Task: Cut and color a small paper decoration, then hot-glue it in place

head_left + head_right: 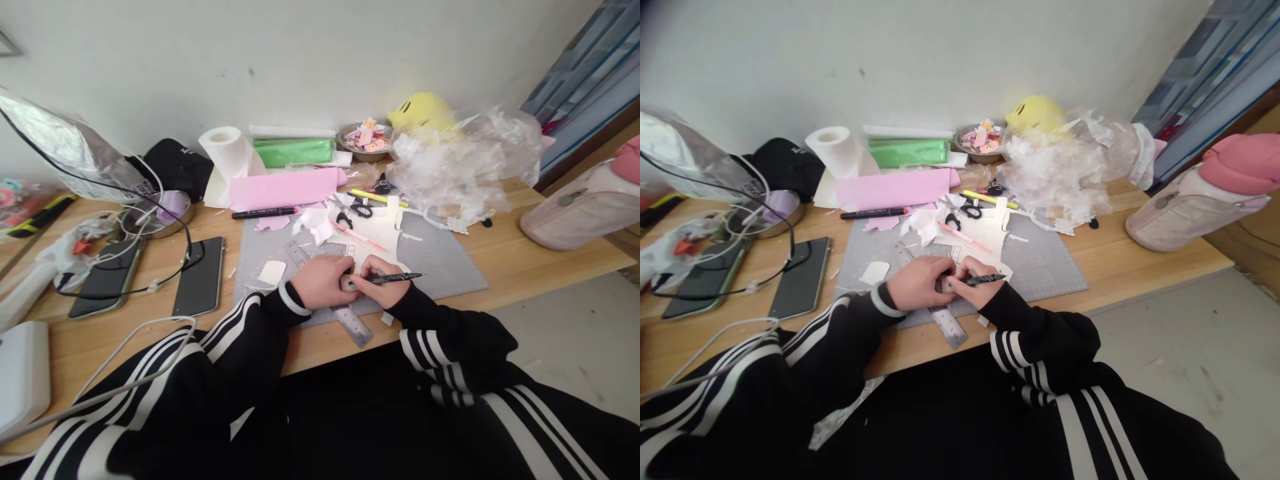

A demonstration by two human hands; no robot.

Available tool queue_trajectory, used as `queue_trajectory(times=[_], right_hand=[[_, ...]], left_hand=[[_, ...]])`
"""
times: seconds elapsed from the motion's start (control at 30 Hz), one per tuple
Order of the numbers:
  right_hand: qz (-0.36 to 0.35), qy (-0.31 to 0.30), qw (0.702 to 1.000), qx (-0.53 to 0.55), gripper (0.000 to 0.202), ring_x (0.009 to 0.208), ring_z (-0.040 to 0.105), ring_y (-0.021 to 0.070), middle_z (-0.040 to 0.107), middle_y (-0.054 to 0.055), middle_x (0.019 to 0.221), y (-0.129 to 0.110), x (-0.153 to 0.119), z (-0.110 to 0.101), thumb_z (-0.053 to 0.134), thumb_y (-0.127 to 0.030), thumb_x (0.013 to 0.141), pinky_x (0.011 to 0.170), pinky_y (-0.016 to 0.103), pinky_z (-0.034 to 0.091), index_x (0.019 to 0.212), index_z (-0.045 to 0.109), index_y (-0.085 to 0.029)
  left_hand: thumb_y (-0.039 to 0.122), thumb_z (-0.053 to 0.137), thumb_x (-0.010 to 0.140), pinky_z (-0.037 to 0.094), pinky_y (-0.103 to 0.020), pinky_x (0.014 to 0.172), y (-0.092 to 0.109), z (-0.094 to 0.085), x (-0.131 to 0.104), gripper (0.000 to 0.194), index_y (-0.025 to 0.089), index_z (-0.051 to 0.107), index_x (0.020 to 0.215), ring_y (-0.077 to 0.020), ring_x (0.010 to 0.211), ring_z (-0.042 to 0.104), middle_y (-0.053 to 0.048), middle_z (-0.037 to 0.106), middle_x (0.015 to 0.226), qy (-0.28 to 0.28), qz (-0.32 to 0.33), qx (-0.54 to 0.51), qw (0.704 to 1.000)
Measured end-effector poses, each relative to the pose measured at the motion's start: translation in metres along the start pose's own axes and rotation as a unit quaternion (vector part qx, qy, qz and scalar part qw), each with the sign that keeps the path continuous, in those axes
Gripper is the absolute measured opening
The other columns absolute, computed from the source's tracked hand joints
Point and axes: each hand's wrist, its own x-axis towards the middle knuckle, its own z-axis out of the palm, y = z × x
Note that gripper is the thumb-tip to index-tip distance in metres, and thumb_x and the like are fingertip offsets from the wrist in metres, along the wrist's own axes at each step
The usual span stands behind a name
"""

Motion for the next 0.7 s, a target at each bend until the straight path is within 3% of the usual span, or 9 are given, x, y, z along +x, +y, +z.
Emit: queue_trajectory(times=[0.13,0.7], right_hand=[[0.001,0.01,1.0,-0.007,0.021,0.051,0.04,0.0081,0.043,-0.006,0.055,-0.0019,-0.0007,0.0006,0.057,-0.027,0.072,0.052,0.022,0.035,0.062,0.039,-0.021],[-0.007,0.003,1.0,-0.008,0.021,0.052,0.043,0.0085,0.046,-0.006,0.056,0.0008,0.0002,0.0013,0.057,-0.03,0.072,0.052,0.022,0.036,0.062,0.041,-0.02]], left_hand=[[0.041,0.058,0.073,0.037,-0.027,0.06,-0.0001,0.0003,-0.0001,0.025,0.018,0.051,0.08,-0.017,0.067,0.054,0.0,0.058,0.072,0.002,0.001,0.002,1.0],[0.04,0.059,0.072,0.036,-0.027,0.058,-0.0012,0.0017,-0.0005,0.024,0.019,0.05,0.079,-0.0162,0.065,0.053,0.0,0.057,0.071,0.01,0.003,-0.004,1.0]])
